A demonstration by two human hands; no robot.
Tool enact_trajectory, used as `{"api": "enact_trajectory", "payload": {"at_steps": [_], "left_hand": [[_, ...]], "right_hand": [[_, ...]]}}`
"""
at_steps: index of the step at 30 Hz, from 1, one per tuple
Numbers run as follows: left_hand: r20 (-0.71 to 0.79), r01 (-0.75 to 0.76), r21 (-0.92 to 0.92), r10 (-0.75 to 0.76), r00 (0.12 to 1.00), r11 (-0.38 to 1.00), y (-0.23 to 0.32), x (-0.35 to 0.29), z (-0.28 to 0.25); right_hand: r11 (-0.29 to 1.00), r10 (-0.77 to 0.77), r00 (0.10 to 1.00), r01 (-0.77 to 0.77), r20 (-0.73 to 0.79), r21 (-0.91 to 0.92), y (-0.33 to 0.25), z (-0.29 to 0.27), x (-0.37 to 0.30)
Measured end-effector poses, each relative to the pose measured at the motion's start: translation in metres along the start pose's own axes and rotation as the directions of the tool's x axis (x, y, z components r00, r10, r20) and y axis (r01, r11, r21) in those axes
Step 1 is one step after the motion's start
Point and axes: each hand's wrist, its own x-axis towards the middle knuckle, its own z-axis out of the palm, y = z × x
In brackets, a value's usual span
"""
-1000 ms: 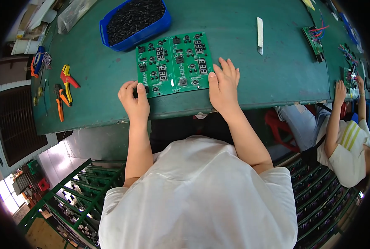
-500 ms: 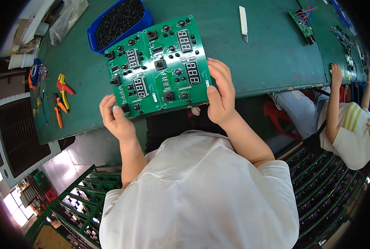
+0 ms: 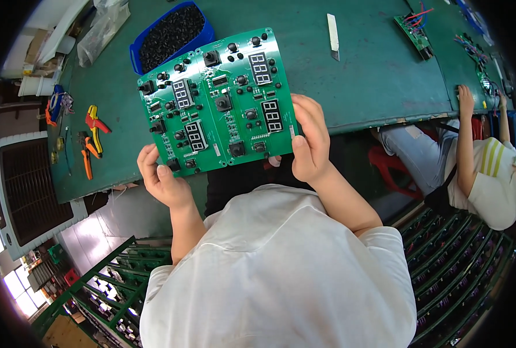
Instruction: The person installs black caps from a container onto circuit boards by hand, then lifts the assembled circuit boards and places them onto a storage rack.
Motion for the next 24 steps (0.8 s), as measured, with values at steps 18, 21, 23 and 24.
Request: {"api": "enact_trajectory", "payload": {"at_steps": [18,21,23,24], "left_hand": [[0.025,-0.023,-0.012,0.023,0.999,1.0,0.004,-0.017,-0.005],[0.027,-0.022,-0.013,0.023,0.999,1.0,0.004,-0.018,-0.005],[0.029,-0.018,-0.018,0.018,0.999,1.0,0.004,-0.018,-0.004],[0.029,-0.013,-0.02,0.013,0.999,1.0,0.004,-0.018,-0.004]], "right_hand": [[0.995,-0.087,0.996,0.089,0.036,-0.047,-0.006,-0.006,-0.015],[0.996,-0.081,0.996,0.082,0.027,-0.043,-0.009,-0.006,-0.015],[0.995,-0.083,0.996,0.084,0.026,-0.046,-0.01,-0.007,-0.014],[0.995,-0.085,0.996,0.086,0.026,-0.044,-0.01,-0.007,-0.014]]}}
